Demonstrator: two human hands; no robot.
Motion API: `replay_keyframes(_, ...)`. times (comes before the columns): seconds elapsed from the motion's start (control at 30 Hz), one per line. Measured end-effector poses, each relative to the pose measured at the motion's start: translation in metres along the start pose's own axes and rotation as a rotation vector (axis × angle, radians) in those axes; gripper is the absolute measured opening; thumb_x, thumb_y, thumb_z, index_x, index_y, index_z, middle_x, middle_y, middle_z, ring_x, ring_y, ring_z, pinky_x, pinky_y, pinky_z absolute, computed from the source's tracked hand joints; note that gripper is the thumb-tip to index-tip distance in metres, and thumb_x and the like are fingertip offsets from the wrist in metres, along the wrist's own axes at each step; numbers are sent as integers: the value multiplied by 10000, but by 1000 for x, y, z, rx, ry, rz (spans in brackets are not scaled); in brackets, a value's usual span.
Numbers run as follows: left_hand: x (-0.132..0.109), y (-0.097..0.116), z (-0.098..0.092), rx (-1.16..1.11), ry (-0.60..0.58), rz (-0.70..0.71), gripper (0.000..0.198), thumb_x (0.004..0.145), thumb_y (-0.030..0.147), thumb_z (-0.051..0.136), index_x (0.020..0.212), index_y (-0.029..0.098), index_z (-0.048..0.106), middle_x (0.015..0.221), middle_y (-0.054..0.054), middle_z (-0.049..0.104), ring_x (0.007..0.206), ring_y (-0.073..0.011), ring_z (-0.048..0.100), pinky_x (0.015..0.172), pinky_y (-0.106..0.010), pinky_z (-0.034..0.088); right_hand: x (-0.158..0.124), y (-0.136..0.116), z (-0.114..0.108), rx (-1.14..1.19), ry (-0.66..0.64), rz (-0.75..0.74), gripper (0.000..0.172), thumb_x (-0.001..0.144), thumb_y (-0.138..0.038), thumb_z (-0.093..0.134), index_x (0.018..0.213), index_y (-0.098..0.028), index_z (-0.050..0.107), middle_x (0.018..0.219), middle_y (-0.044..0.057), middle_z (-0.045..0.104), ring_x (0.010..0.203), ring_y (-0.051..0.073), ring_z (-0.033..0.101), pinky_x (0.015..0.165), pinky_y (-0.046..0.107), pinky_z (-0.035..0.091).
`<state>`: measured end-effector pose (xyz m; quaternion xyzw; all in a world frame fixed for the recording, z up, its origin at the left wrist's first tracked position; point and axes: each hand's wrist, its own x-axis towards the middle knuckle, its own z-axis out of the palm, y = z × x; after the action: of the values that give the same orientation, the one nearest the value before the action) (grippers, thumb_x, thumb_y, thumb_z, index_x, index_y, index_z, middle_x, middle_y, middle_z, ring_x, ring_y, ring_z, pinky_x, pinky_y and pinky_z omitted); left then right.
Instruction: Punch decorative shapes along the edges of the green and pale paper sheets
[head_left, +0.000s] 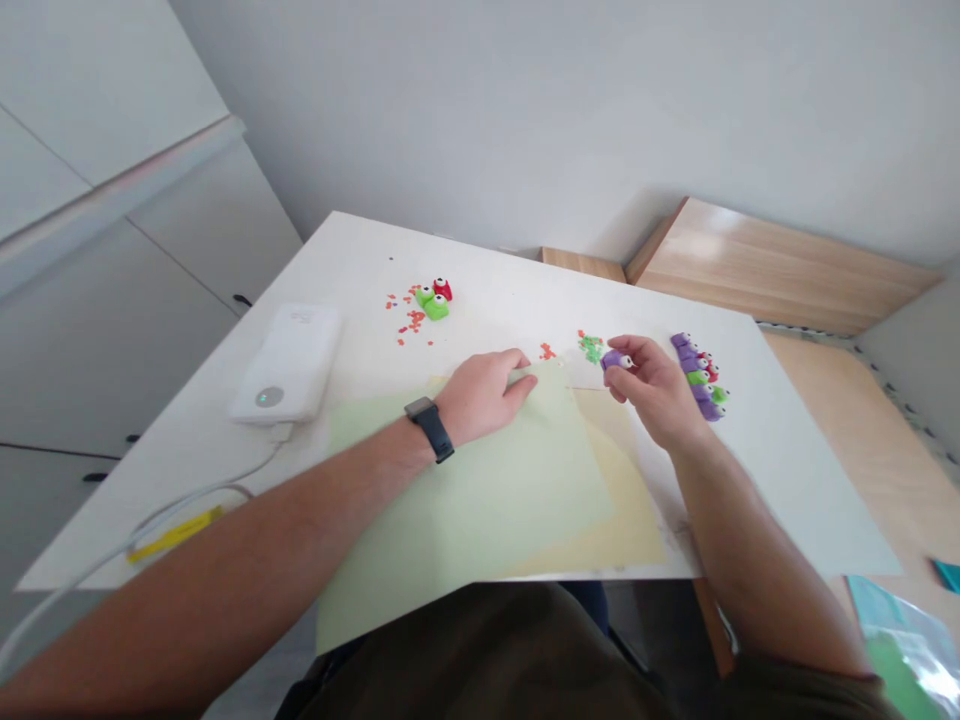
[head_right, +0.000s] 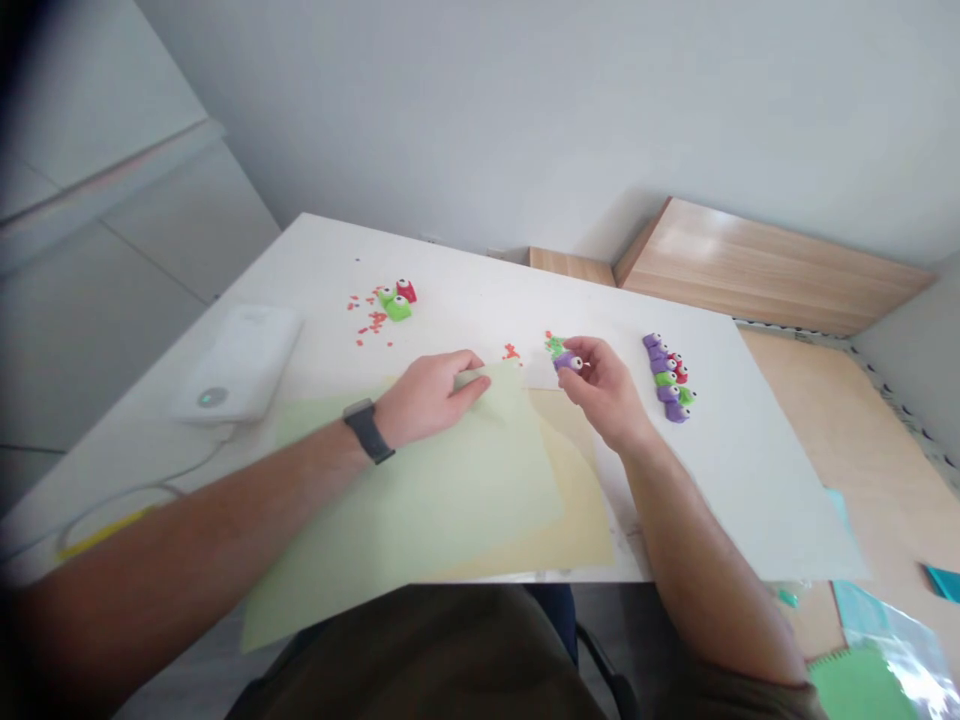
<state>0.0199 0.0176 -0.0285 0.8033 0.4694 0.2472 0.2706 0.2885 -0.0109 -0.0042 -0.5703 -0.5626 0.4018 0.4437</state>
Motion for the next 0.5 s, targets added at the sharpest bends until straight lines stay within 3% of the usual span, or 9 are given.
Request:
replay_keyframes(0.13,-1,1,-1,-11,11,-14,267,992,420,579,1031,201,727,936,-55,789,786,-223,693,696,-334,437,-9,12,5,11,-31,47,328,897,-400,752,1165,-221,693,666,-61,493,585,116,413,553,277,293)
replay_keyframes(0.5,-2,4,-3,-35,15,-48,232,982,381,605,1043,196,730,970,-40,785,777,-197,662,734,-324,453,-13,18,2,145,-147,64,294,944,-425,759,1172,-266,663,686,-65,437,581,113,355,546,280,258)
